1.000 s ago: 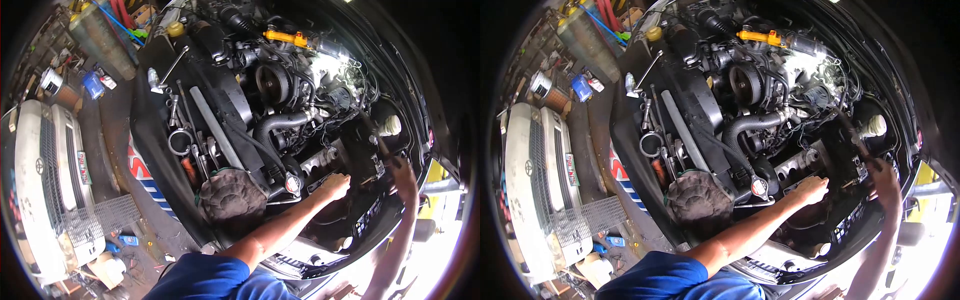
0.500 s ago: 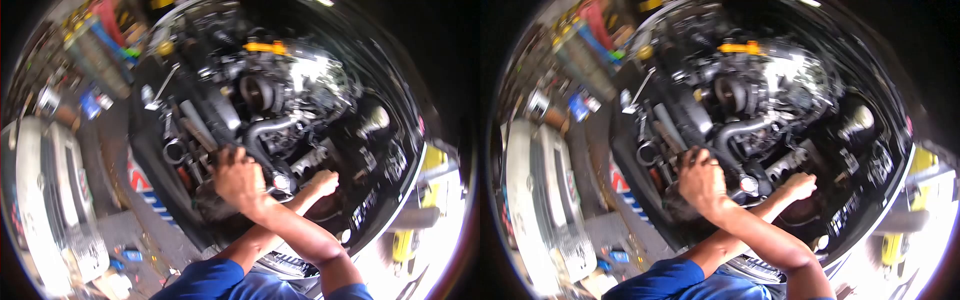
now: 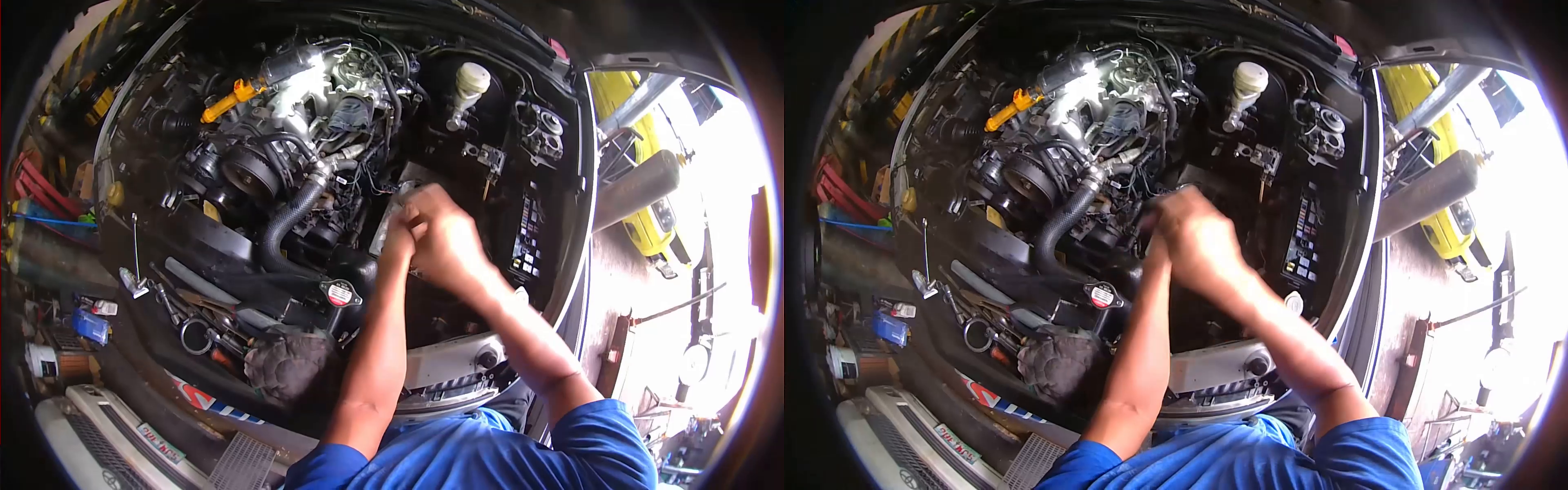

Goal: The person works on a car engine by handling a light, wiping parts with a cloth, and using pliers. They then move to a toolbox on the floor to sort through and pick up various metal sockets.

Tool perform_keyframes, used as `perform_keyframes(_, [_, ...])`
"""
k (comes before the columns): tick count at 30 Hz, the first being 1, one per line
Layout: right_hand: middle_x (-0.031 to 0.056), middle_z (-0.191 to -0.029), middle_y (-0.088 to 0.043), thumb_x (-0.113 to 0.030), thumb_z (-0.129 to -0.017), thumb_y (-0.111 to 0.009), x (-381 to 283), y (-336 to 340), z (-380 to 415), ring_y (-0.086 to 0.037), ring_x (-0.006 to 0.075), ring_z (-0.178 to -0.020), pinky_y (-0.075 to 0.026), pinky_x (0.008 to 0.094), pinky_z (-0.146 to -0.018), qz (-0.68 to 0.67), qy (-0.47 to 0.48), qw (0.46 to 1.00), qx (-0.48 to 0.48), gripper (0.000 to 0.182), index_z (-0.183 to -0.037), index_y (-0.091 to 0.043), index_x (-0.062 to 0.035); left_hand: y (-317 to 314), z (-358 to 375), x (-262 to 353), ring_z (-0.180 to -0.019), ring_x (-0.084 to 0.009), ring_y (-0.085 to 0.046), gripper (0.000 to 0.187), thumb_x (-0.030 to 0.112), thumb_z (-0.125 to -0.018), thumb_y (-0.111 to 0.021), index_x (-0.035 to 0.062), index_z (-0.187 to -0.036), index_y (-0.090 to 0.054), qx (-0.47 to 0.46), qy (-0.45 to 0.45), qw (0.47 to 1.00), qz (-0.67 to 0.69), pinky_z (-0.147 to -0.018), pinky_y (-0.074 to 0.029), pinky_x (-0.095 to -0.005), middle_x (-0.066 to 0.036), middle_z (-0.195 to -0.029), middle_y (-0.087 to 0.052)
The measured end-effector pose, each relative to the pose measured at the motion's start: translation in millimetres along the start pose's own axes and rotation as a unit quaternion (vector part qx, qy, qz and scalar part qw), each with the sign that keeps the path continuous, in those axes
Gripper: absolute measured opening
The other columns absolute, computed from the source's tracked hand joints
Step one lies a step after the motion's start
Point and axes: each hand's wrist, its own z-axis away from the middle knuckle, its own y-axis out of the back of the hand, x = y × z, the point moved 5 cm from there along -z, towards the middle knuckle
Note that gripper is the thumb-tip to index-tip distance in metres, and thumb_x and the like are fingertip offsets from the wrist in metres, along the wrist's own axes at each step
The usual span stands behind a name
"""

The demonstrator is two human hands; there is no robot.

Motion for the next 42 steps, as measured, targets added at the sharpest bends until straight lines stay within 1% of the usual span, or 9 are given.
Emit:
perform_keyframes(8, [0.0231,-0.105,-0.072,-0.024,-0.098,-0.061,144.1,17.4,-41.3,-0.069,0.0402,-0.102,-0.054,0.0453,-0.088,-0.005,-0.104,0.991,-0.088,0.028,-0.11,-0.071,-0.0013,34.5,-22.2,-19.6,-0.088,-0.0375,-0.07,0.031,0.027,-0.101,-0.056,-0.0001,-0.113,-0.068,0.161,0.11,0.968,0.158,-0.081,-0.053,-0.044,-0.022,-0.095,-0.072])
perform_keyframes(9, [0.0242,-0.106,-0.072,-0.028,-0.098,-0.06,149.7,10.2,-53.4,-0.069,0.0409,-0.103,-0.054,0.0456,-0.088,-0.015,-0.129,0.987,-0.1,0.031,-0.111,-0.071,-0.0008,26.6,-24.4,-27.8,-0.07,-0.0224,-0.07,0.032,0.03,-0.102,-0.059,0.0019,-0.115,-0.069,0.169,0.071,0.976,0.119,-0.068,-0.053,-0.0374,-0.013,-0.087,-0.073])
perform_keyframes(12, [0.0155,-0.097,-0.069,-0.035,-0.102,-0.058,221.4,-48.1,-93.7,-0.069,0.0211,-0.09,-0.056,0.0367,-0.073,-0.177,-0.254,0.943,-0.125,0.044,-0.121,-0.063,0.0047,22.3,-16.2,-12.9,-0.082,-0.0325,-0.071,0.033,0.031,-0.101,-0.059,0.0018,-0.113,-0.069,0.121,0.047,0.991,0.034,-0.076,-0.054,-0.042,-0.017,-0.093,-0.074])
perform_keyframes(13, [0.0229,-0.109,-0.068,-0.036,-0.103,-0.055,236.4,-59.5,-107.9,-0.069,0.0313,-0.101,-0.056,0.0407,-0.083,-0.253,-0.315,0.908,-0.113,0.048,-0.128,-0.059,0.0048,19.6,-14.8,-10.1,-0.094,-0.0397,-0.07,0.034,0.031,-0.099,-0.061,0.0017,-0.112,-0.069,0.093,0.047,0.994,0.021,-0.082,-0.053,-0.045,-0.02,-0.099,-0.073])
perform_keyframes(22, [0.0365,-0.134,-0.052,-0.017,-0.1,-0.047,284.5,-81.9,-237.3,-0.055,0.0481,-0.126,-0.049,0.05,-0.104,0.107,-0.194,0.975,0.009,0.039,-0.131,-0.055,0.0047,4.5,-15.6,-1.6,-0.1,-0.0418,-0.066,0.03,0.029,-0.102,-0.055,0.0011,-0.107,-0.065,0.014,0.017,0.998,-0.063,-0.086,-0.053,-0.0492,-0.022,-0.105,-0.071])
perform_keyframes(26, [0.0211,-0.117,-0.071,-0.013,-0.091,-0.058,298.0,-85.8,-261.2,-0.07,0.0366,-0.109,-0.057,0.0431,-0.093,0.368,0.0,0.891,-0.265,0.032,-0.119,-0.069,-0.0016,7.6,-16.0,-9.6,-0.092,-0.0398,-0.069,0.028,0.026,-0.102,-0.059,-0.0002,-0.106,-0.066,0.044,0.016,0.997,-0.057,-0.079,-0.053,-0.0462,-0.02,-0.1,-0.072])
perform_keyframes(32, [0.0175,-0.117,-0.072,-0.017,-0.083,-0.068,300.2,-79.5,-273.2,-0.07,0.032,-0.112,-0.057,0.0408,-0.094,0.343,0.059,0.898,-0.271,0.031,-0.112,-0.074,-0.0055,-20.1,-79.3,9.0,-0.085,-0.0399,-0.069,0.047,0.039,-0.106,-0.047,-0.0023,-0.103,-0.068,0.046,0.122,0.961,0.244,-0.077,-0.052,-0.0466,-0.023,-0.086,-0.071])
perform_keyframes(38, [0.0177,-0.122,-0.07,-0.024,-0.101,-0.043,322.9,-94.7,-273.0,-0.065,0.0348,-0.119,-0.052,0.0427,-0.103,0.304,0.028,0.937,-0.168,0.038,-0.114,-0.071,-0.0035,-75.5,-250.8,-18.6,-0.129,-0.0414,-0.057,0.057,0.035,-0.101,-0.051,-0.0084,-0.137,-0.054,0.138,0.091,0.954,0.252,-0.109,-0.042,-0.0404,-0.03,-0.135,-0.061])
perform_keyframes(42, [0.0229,-0.122,-0.069,-0.022,-0.102,-0.042,341.7,-108.0,-279.5,-0.065,0.0363,-0.118,-0.05,0.0451,-0.105,0.316,0.054,0.925,-0.202,0.038,-0.117,-0.069,0.0004,-96.5,-285.9,-17.0,-0.112,-0.029,-0.064,0.058,0.036,-0.095,-0.061,-0.0051,-0.136,-0.056,0.096,0.187,0.917,0.339,-0.095,-0.048,-0.0366,-0.02,-0.127,-0.065])
